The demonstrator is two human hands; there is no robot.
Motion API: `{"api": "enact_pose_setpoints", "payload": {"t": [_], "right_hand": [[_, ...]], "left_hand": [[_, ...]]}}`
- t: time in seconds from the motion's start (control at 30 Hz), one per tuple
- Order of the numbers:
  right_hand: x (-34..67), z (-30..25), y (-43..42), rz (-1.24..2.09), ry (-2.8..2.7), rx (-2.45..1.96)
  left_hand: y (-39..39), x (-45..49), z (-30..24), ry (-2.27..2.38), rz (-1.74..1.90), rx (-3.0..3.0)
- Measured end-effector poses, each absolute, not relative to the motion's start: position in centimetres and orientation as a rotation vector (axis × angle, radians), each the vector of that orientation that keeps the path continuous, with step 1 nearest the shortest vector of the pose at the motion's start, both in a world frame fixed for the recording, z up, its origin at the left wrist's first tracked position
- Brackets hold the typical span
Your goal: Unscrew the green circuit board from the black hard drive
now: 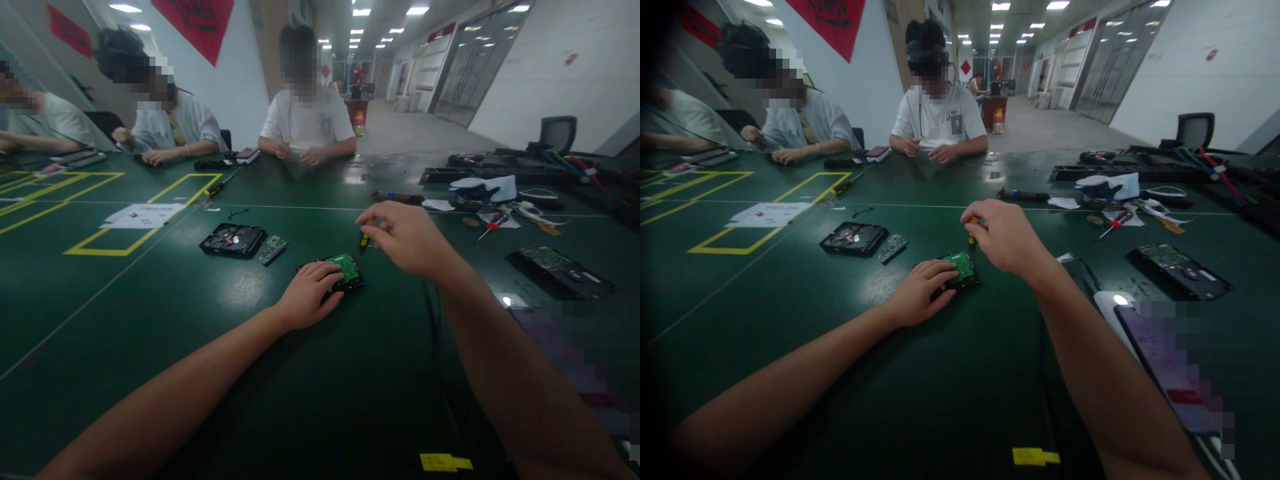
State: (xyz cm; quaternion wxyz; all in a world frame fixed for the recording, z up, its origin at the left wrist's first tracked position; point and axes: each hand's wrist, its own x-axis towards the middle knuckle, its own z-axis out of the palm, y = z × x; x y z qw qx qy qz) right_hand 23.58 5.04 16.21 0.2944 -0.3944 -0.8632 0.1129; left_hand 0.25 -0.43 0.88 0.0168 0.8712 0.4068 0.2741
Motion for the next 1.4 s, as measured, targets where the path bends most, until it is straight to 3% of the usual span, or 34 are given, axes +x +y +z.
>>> {"api": "enact_pose_setpoints", "payload": {"t": [0.7, 1.4], "right_hand": [[23.57, 16.21, 4.75, 0.477, -2.260, -1.061], [23.58, 16.27, 5.08, 0.303, -2.221, -1.162]], "left_hand": [[-0.46, 0.24, 0.80, 1.269, 0.860, 2.724], [-0.27, 0.07, 0.57, 1.265, 0.845, 2.733]]}}
